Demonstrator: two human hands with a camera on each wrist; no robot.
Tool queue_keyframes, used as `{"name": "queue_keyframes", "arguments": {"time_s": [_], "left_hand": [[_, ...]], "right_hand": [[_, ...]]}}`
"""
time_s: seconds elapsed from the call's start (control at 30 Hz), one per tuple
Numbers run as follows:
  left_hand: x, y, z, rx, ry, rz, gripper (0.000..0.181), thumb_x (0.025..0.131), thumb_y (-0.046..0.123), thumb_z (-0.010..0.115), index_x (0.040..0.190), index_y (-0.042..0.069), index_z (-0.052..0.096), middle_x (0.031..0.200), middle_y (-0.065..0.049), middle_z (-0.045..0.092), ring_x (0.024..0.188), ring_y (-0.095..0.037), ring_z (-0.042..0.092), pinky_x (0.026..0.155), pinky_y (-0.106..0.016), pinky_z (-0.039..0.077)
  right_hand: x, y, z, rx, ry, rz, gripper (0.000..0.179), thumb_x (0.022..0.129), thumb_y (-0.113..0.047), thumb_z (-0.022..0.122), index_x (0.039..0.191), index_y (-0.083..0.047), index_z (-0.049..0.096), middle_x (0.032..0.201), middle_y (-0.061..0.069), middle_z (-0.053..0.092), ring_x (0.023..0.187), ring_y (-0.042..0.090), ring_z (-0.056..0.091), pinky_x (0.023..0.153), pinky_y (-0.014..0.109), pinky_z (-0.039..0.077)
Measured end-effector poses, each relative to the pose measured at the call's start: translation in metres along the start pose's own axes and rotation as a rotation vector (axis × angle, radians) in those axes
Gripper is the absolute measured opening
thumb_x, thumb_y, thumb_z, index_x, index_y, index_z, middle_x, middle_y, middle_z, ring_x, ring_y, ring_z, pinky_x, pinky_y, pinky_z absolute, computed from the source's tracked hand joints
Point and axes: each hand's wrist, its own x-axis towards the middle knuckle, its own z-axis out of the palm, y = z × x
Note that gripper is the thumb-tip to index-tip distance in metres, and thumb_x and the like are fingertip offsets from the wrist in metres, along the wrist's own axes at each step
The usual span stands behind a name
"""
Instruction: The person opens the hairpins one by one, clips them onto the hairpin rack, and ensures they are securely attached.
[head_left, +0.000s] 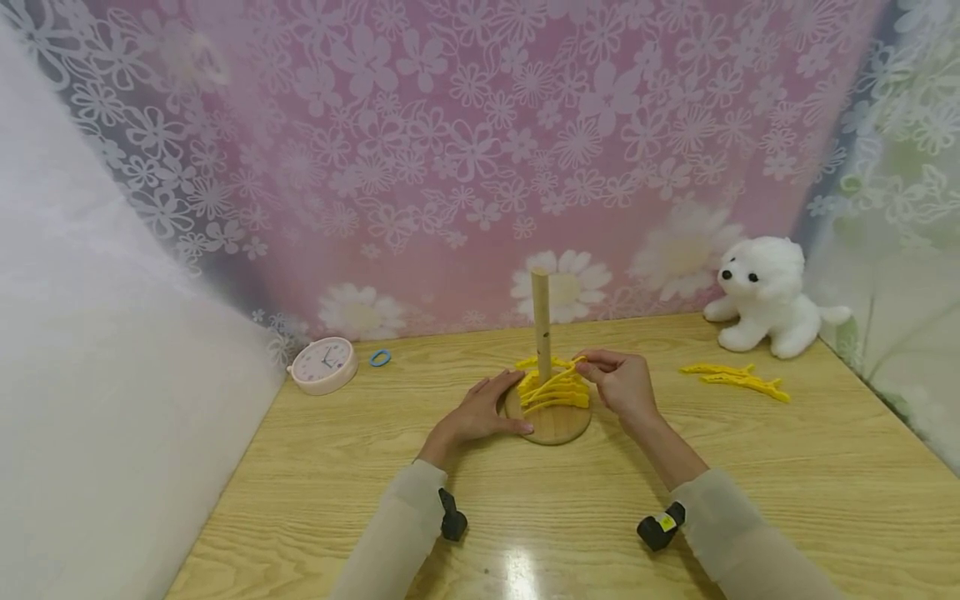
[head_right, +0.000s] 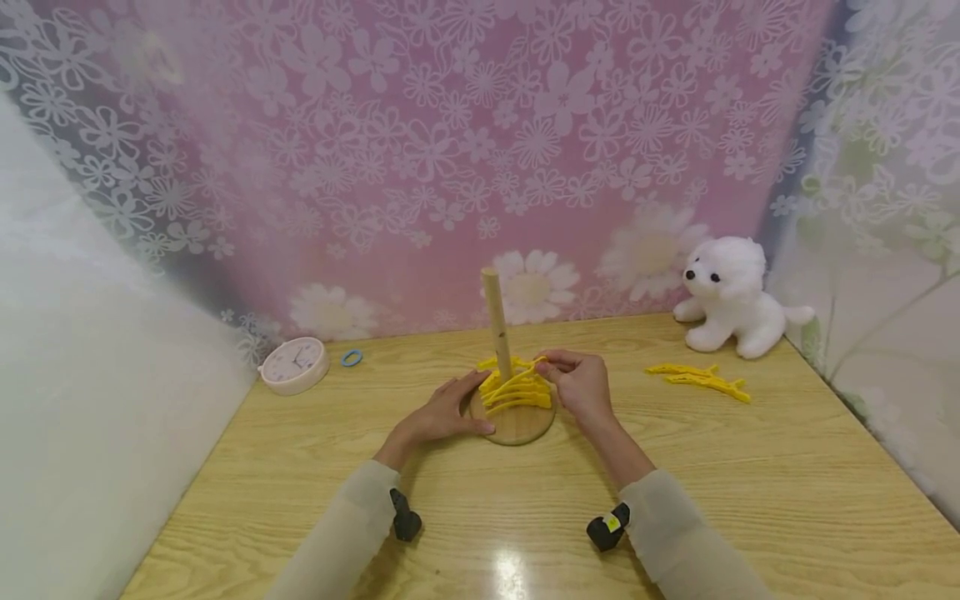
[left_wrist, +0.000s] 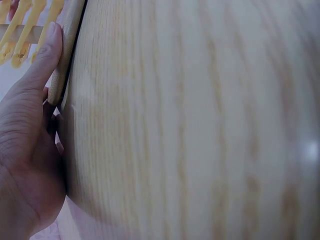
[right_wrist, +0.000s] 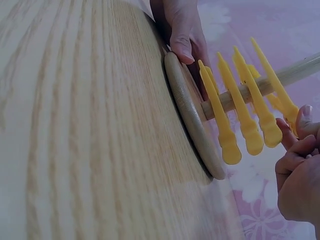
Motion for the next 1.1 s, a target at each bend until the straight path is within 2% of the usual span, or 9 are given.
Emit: {"name": "queue_keyframes", "arguments": {"time_s": [0.07,0.17,0.23,0.3,0.7,0.9,0.93,1.0,1.1], "left_hand": [[0.000,0.000,0.000,-0.001,0.001,-0.002,0.101,0.087,0.056,0.080,0.167,0.030,0.025,0.174,0.003,0.018,0.161,-0.020,0.008,0.130,-0.048,0.004],[0.000,-0.001,0.000,-0.003,0.004,0.000,0.101,0.087,0.057,0.080,0.167,0.030,0.025,0.174,0.002,0.018,0.161,-0.023,0.007,0.130,-0.050,0.005],[0.001,-0.001,0.001,-0.002,0.005,0.002,0.100,0.087,0.058,0.079,0.167,0.031,0.025,0.174,0.003,0.018,0.161,-0.024,0.007,0.130,-0.050,0.006],[0.001,-0.002,0.001,-0.001,0.001,0.002,0.100,0.087,0.058,0.079,0.167,0.032,0.025,0.174,0.003,0.018,0.161,-0.024,0.007,0.130,-0.050,0.005],[-0.001,0.000,0.001,-0.022,0.005,-0.019,0.104,0.085,0.064,0.077,0.167,0.025,0.026,0.174,-0.003,0.018,0.161,-0.031,0.004,0.129,-0.055,0.005],[0.000,-0.005,0.001,-0.030,0.025,0.020,0.105,0.084,0.066,0.077,0.167,0.030,0.024,0.173,-0.002,0.022,0.161,-0.031,0.008,0.128,-0.058,0.006],[0.000,-0.005,0.002,-0.029,0.025,0.020,0.105,0.084,0.066,0.077,0.167,0.032,0.024,0.173,-0.002,0.021,0.161,-0.030,0.008,0.128,-0.058,0.006],[0.000,-0.005,0.002,-0.032,0.021,0.016,0.104,0.084,0.067,0.076,0.167,0.034,0.023,0.173,0.000,0.020,0.161,-0.027,0.008,0.128,-0.056,0.004],[0.001,-0.003,0.003,-0.030,0.016,0.015,0.104,0.084,0.066,0.077,0.167,0.033,0.023,0.173,0.000,0.021,0.161,-0.027,0.008,0.129,-0.056,0.004]], "right_hand": [[-0.001,0.001,0.001,-0.028,-0.001,-0.007,0.030,0.097,-0.008,0.075,0.121,0.009,0.073,0.090,-0.002,0.080,0.047,0.000,0.048,0.044,0.016,0.038],[-0.001,0.002,0.002,-0.064,-0.008,-0.022,0.031,0.096,-0.009,0.076,0.122,0.008,0.073,0.099,0.004,0.080,0.072,0.000,0.069,0.066,0.013,0.054],[-0.001,0.003,0.003,-0.064,-0.016,-0.032,0.032,0.096,-0.009,0.076,0.123,0.008,0.072,0.104,0.008,0.080,0.086,0.002,0.074,0.082,0.016,0.058],[-0.001,0.003,0.003,-0.057,-0.019,-0.034,0.034,0.096,-0.009,0.076,0.124,0.009,0.072,0.107,0.010,0.079,0.087,0.003,0.074,0.084,0.017,0.058],[-0.002,0.007,0.002,-0.050,-0.051,-0.043,0.038,0.097,-0.010,0.075,0.129,0.010,0.068,0.112,0.012,0.078,0.090,-0.001,0.073,0.084,0.017,0.058],[-0.004,0.005,-0.003,-0.052,-0.111,-0.070,0.041,0.099,-0.013,0.074,0.133,0.008,0.066,0.119,0.016,0.076,0.097,-0.001,0.071,0.085,0.017,0.057],[-0.004,0.005,-0.005,-0.055,-0.125,-0.076,0.040,0.099,-0.014,0.073,0.133,0.007,0.067,0.120,0.017,0.076,0.097,-0.002,0.070,0.080,0.016,0.056],[-0.005,0.005,-0.007,-0.057,-0.154,-0.078,0.038,0.100,-0.016,0.073,0.132,0.004,0.068,0.120,0.015,0.076,0.075,-0.004,0.065,0.062,0.015,0.051],[-0.005,0.006,-0.010,-0.043,-0.200,-0.076,0.036,0.100,-0.016,0.073,0.131,0.002,0.069,0.122,0.011,0.075,0.047,0.000,0.042,0.042,0.023,0.033]]}}
